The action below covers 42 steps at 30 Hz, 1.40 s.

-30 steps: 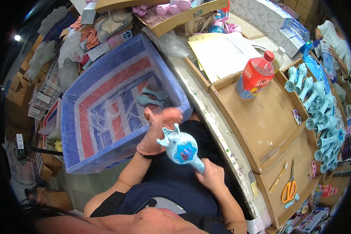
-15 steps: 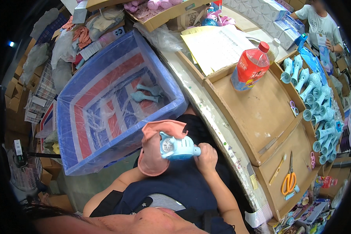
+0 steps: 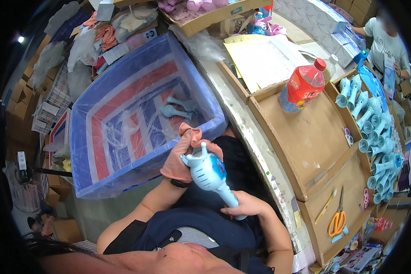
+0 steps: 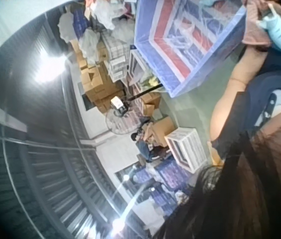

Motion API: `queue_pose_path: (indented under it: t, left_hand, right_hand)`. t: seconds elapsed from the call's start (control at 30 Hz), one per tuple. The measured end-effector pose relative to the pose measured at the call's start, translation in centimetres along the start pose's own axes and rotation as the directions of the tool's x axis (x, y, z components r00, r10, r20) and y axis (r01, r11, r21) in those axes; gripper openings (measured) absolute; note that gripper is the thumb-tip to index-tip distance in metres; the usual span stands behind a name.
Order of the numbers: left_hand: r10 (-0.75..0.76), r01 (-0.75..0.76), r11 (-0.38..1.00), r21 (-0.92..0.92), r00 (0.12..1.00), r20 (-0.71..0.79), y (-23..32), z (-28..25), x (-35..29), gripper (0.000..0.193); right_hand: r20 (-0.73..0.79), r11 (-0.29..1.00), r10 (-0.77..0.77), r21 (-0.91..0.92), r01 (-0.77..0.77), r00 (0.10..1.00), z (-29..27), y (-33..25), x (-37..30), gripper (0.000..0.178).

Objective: The person assembles light-blue plastic toy wands by inserting small blue components into the wand head, rotating the wand to align parts, and placing finished units into a nearby bin. The person also uses a small brush to clean or adjust the inserted components.

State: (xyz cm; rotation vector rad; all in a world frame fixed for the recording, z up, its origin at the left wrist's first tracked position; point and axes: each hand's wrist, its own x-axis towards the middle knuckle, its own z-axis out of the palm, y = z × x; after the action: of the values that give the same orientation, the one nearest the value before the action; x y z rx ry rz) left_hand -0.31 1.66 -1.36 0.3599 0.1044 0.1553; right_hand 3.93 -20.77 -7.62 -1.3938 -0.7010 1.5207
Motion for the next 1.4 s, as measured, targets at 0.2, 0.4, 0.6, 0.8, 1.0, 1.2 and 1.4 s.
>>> queue_pose_path:
  t: [0.2,0.4,0.6,0.8,1.0,1.2,1.4]
  left_hand:
    - [0.081,-0.032,0.983,0.183,0.959,-0.272,-2.2,1.0,-0.3,0.05]
    - [0.042,-0.017,0.986,0.165,0.988,-0.15,-3.6,0.2,0.2,0.042]
    - [-0.004,0.028,0.945,0.327,0.997,-0.074,-2.5,-0.5,-0.2,0.039]
    - [0.055,-0.252,0.423,0.87,0.966,0.253,-0.1,-0.5,0.4,0.042]
    - [-0.005,-0.418,-0.11,0.902,0.908,0.42,-2.8,-1.5,1.5,0.045]
    - [-0.457,0.097,0.292,0.951,0.888,0.05,-4.5,-6.2,-0.9,0.036]
    - [-0.608,0.028,0.195,0.98,0.788,0.098,-3.8,-4.6,-2.6,0.034]
  right_hand:
    - [-0.008,0.985,-0.113,0.131,0.113,0.994,0.9,-0.2,2.4,0.02]
    - [-0.413,0.94,-0.341,-0.159,0.301,0.845,2.9,0.5,4.9,0.042]
    - [-0.315,0.964,-0.266,-0.116,0.241,0.911,3.9,-0.8,4.8,0.03]
    - [-0.517,0.939,-0.303,-0.021,0.342,0.8,0.4,-3.8,2.7,0.046]
    - [-0.817,0.618,-0.313,0.212,0.757,0.485,-2.6,-6.1,4.2,0.066]
    - [-0.833,0.583,-0.303,0.222,0.781,0.463,-5.3,-6.8,4.0,0.061]
    - [-0.827,0.526,-0.314,0.257,0.811,0.466,-8.5,-7.1,2.6,0.063]
